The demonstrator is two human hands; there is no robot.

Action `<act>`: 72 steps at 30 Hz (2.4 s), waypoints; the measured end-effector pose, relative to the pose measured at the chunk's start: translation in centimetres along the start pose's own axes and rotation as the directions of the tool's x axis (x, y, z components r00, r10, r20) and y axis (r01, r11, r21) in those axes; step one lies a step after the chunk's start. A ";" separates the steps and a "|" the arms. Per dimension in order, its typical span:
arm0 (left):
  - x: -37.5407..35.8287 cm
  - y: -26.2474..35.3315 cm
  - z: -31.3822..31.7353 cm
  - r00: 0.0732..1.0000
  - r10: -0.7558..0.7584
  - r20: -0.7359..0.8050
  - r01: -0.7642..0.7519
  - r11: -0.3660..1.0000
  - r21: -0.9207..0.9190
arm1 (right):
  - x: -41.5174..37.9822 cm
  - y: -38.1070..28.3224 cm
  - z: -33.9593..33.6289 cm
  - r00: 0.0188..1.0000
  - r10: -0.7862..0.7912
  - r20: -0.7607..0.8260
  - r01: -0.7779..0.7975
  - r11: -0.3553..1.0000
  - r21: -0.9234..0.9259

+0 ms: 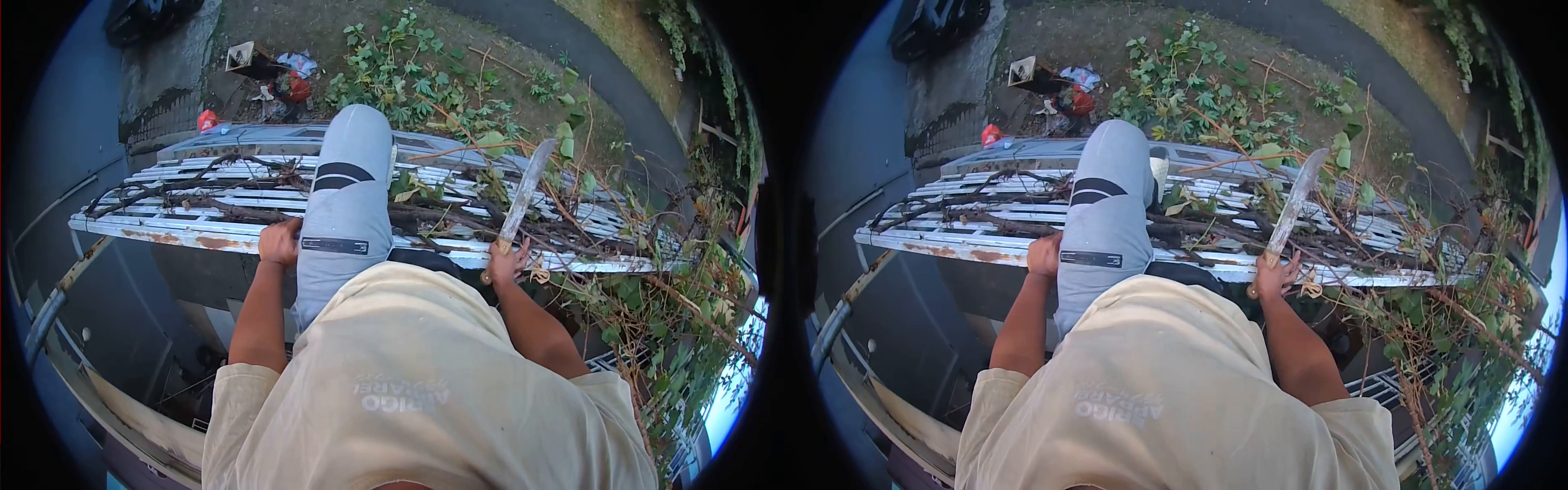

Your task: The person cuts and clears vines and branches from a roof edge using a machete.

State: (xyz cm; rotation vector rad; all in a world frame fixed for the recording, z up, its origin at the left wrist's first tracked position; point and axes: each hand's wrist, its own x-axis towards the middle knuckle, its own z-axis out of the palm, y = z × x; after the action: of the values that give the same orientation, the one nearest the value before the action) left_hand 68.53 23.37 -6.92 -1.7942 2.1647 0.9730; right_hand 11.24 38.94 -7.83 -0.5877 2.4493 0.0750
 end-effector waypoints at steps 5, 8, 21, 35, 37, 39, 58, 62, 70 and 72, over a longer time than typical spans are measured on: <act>-0.3 1.1 -0.7 0.999 -0.012 -0.045 0.014 0.999 0.033 | -0.2 -1.5 -0.6 0.999 0.018 0.036 -0.019 0.999 0.042; -0.1 1.3 -1.4 1.000 0.005 -0.003 -0.005 0.999 0.051 | 0.4 -0.6 0.1 0.997 -0.068 0.021 0.066 0.993 0.096; 0.2 0.0 -0.2 0.999 0.002 0.040 -0.003 1.000 0.006 | -0.5 -2.1 -1.0 0.999 0.011 0.047 -0.013 0.999 0.045; -0.2 0.5 0.1 0.999 0.021 -0.039 -0.020 1.000 0.017 | 0.3 -0.5 -1.1 0.994 -0.033 0.101 0.038 0.998 -0.055; 0.2 0.4 -0.4 1.000 0.000 -0.028 0.001 0.999 0.035 | -0.4 -1.8 -1.2 0.997 0.037 0.069 -0.038 0.999 0.007; 0.1 0.6 -0.2 1.000 -0.006 -0.021 0.006 1.000 0.031 | 0.0 -1.4 -0.9 1.000 0.006 0.030 -0.006 1.000 -0.005; 6.6 31.2 -3.6 0.855 0.478 0.202 -0.436 0.872 -0.222 | -1.6 -2.3 -1.6 0.998 0.025 0.053 -0.031 0.994 0.106; 9.2 33.1 5.5 0.666 0.431 0.609 -0.428 0.889 -0.160 | -1.2 -2.8 -0.9 1.000 -0.004 0.012 0.003 0.995 0.100; 6.7 33.8 6.6 0.768 0.429 0.475 -0.540 0.833 0.120 | -1.1 -2.3 -1.1 0.998 -0.015 0.064 0.004 0.984 0.176; 7.4 34.2 7.1 0.688 0.488 0.537 -0.639 0.758 0.130 | -1.8 -3.0 -1.9 0.998 0.026 0.049 -0.032 0.990 0.139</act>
State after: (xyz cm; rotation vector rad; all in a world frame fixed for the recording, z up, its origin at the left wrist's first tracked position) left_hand 32.98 23.56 -3.43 -0.6190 2.3874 0.9680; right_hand 12.80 36.59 -4.98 -0.4834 2.3942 -0.0695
